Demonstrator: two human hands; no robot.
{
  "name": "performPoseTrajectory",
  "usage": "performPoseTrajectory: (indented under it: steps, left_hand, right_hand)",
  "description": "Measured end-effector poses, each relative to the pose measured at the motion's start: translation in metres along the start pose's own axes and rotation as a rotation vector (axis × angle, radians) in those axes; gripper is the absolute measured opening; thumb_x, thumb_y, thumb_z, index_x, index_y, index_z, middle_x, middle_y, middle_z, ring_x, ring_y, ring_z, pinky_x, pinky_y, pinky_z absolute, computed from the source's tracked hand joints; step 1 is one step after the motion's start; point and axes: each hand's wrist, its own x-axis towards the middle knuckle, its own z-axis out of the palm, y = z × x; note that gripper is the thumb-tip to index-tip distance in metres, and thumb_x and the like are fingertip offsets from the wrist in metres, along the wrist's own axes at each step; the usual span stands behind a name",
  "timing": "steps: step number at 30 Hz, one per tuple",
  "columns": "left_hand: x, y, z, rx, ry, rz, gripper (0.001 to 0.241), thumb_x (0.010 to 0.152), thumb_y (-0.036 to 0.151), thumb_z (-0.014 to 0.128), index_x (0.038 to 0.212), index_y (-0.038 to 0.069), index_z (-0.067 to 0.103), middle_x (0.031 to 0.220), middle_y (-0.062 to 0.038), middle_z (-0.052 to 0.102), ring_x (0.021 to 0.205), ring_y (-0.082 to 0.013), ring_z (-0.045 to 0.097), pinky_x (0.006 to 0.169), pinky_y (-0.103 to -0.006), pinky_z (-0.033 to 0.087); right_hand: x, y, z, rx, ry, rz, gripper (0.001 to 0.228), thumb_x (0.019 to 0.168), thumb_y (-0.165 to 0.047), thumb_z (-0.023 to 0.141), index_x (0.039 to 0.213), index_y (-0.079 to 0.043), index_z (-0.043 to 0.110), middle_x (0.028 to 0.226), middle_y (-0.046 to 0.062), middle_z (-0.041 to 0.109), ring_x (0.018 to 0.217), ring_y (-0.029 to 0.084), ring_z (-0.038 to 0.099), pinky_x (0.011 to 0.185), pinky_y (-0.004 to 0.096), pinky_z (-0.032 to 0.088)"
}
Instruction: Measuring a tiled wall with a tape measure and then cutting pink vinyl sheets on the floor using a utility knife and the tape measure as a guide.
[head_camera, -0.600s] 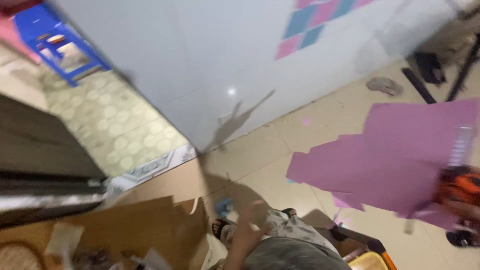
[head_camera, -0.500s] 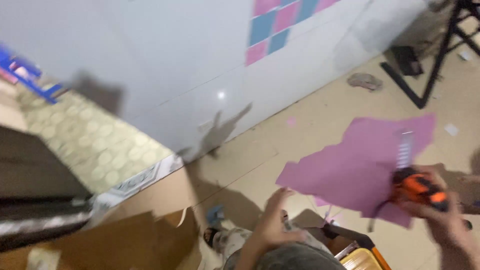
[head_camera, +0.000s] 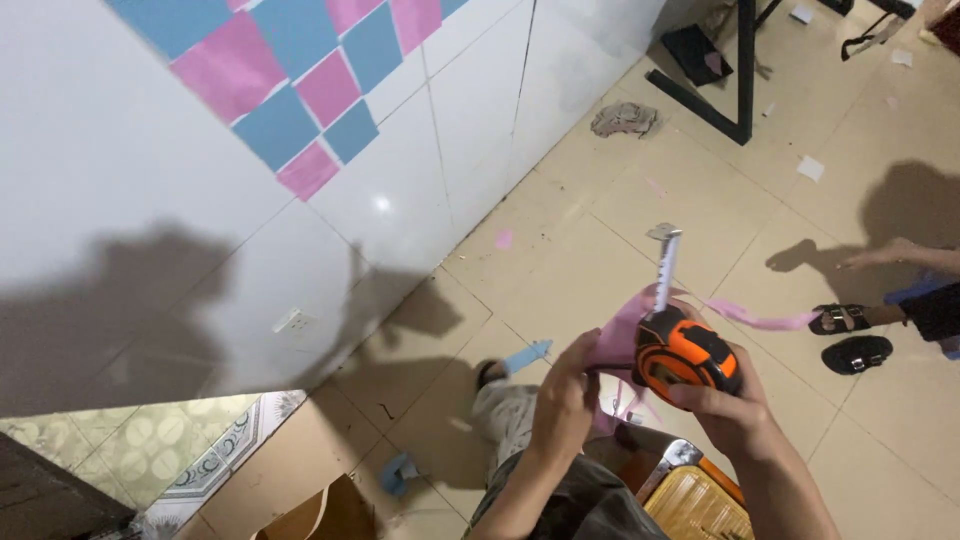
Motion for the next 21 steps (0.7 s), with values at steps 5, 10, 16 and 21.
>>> performPoseTrajectory:
  steps: [5,10,16,21]
  left_hand:
    - [0.041,-0.035,0.041,-0.166,0.109,-0.177,0.048,0.091,-0.013,0.073,0.137,0.002,0.067,0.111,-0.013,0.081,0.079,-0.0155,0.074,0.065,-0.0210,0.062]
    - [0.105,-0.058,0.073,-0.166,0.253,-0.489,0.035,0.089,-0.002,0.075,0.124,0.001,0.071,0.105,-0.014,0.081,0.095,-0.0254,0.081,0.080,-0.0390,0.075]
    - [0.196,-0.037,0.066,-0.334,0.441,-0.633,0.033,0.097,0.004,0.069,0.129,0.003,0.068,0.093,-0.008,0.079,0.066,-0.0126,0.069,0.058,-0.0268,0.058]
    - [0.210,-0.057,0.078,-0.467,0.746,-0.677,0.042,0.097,0.010,0.068,0.138,0.000,0.062,0.111,-0.013,0.075,0.093,-0.0231,0.075,0.082,-0.0349,0.064]
  right_hand:
    - [0.074,-0.014,-0.018,0.083,-0.155,0.033,0.073,0.060,-0.007,0.071,0.131,0.011,0.065,0.108,0.024,0.074,0.094,0.037,0.070,0.084,0.050,0.062]
    - [0.159,-0.020,-0.064,0.012,-0.143,0.136,0.079,0.060,-0.005,0.068,0.137,0.012,0.067,0.130,0.027,0.072,0.109,0.038,0.067,0.096,0.049,0.055]
    - [0.219,-0.071,-0.129,0.176,-0.143,0.043,0.089,0.051,-0.013,0.070,0.138,0.006,0.065,0.164,0.032,0.051,0.151,0.058,0.049,0.119,0.077,0.040]
    - [0.233,-0.053,-0.231,0.353,-0.096,0.138,0.091,0.061,-0.009,0.076,0.147,0.008,0.054,0.148,0.042,0.055,0.108,0.049,0.074,0.107,0.073,0.047]
